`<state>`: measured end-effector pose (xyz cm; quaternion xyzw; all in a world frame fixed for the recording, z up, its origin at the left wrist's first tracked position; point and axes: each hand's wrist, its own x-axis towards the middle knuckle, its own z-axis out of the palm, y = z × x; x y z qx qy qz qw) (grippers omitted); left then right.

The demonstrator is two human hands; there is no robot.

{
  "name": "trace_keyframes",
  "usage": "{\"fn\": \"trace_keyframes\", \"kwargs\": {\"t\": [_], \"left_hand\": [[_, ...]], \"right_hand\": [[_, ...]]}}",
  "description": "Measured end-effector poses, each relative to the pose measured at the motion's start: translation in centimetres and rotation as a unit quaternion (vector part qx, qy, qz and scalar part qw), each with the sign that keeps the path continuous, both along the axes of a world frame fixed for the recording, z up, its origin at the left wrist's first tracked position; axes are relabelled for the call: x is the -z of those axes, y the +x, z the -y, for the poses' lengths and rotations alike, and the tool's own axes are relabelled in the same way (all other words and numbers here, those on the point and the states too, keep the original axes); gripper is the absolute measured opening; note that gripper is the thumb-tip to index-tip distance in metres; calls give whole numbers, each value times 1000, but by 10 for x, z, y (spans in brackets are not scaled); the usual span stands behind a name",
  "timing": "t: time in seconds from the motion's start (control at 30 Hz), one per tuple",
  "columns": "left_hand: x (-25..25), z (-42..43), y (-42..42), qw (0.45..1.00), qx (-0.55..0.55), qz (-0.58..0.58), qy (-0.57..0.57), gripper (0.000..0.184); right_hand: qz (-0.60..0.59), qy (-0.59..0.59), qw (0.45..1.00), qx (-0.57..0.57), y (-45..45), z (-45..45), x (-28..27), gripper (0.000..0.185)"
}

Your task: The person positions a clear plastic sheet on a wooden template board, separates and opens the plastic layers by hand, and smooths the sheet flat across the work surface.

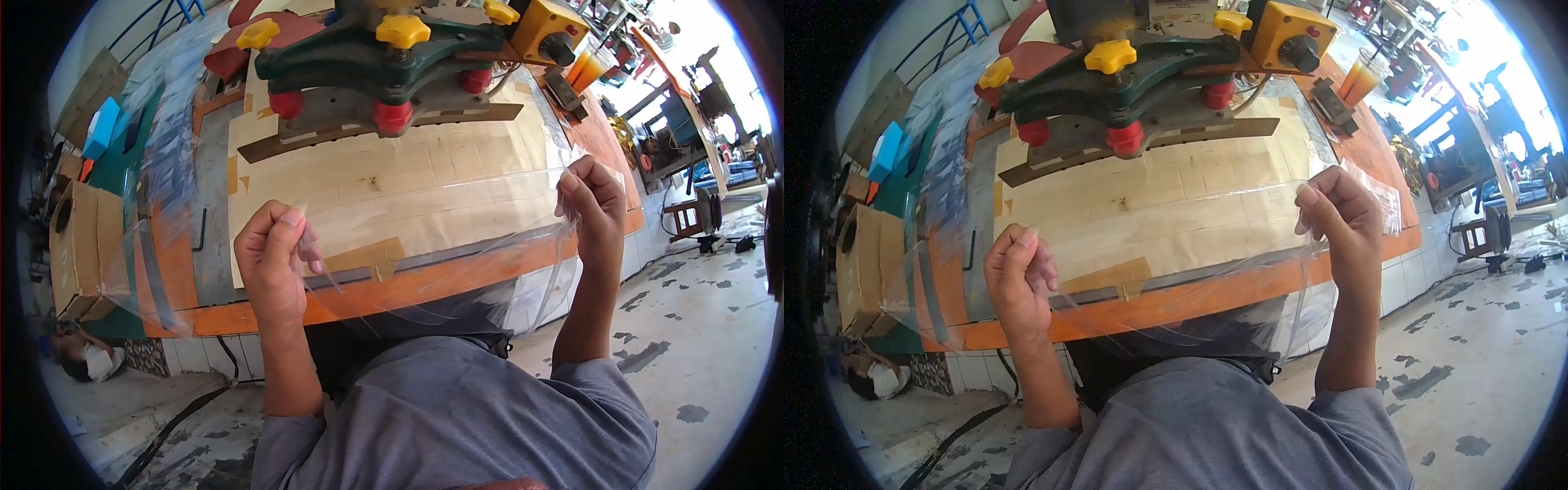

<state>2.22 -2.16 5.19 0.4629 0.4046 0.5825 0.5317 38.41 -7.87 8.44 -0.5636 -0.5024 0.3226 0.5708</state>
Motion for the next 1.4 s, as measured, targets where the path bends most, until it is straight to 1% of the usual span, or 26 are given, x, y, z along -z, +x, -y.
{"fn": "trace_keyframes", "kwargs": {"t": [0.17,0.23,0.3,0.43,0.5,0.77,0.87,0.93,1.0,1.03,1.07,1.1,1.17,1.2,1.27,1.3,1.37,1.4], "left_hand": [[4,-2,-5,998,26,47,-33,26],[3,-2,-4,998,23,49,-34,25],[1,-1,-3,998,14,48,-35,24],[-1,0,0,998,16,56,-8,24],[-3,0,2,998,25,51,24,25],[0,-1,3,998,5,9,64,27],[2,-1,0,999,-3,-22,43,31],[9,-1,-8,997,64,-37,3,21],[9,2,0,997,71,-43,-6,21],[9,4,4,996,78,-48,-15,22],[19,5,4,995,96,-22,-32,32],[21,7,5,995,95,-23,-33,32],[22,11,8,993,87,-78,-17,50],[23,12,6,993,87,-79,-17,50],[23,13,2,972,76,-221,7,52],[23,13,0,972,76,-222,7,52],[27,12,-3,934,69,-349,24,36],[31,11,-3,934,68,-350,24,36]], "right_hand": [[5,6,1000,6,-5,0,-1,17],[5,12,1000,1,-7,-1,-1,16],[15,13,1000,20,-4,-2,0,16],[11,17,1000,18,-1,-4,4,16],[6,15,1000,18,2,-6,7,16],[10,6,1000,21,4,-8,12,17],[30,-10,999,37,5,-8,15,18],[24,-24,999,29,9,-8,20,20],[24,-31,999,35,12,-8,25,20],[24,-37,998,40,13,-8,27,20],[24,-38,998,39,14,-8,30,20],[20,-39,998,34,16,-9,33,20],[16,-39,999,30,16,-11,38,20],[27,-62,997,25,15,-12,39,20],[52,-99,994,8,16,-14,42,21],[52,-99,994,8,15,-16,43,21],[60,-122,990,-30,13,-18,43,21],[51,-135,988,-53,15,-19,42,20]]}}
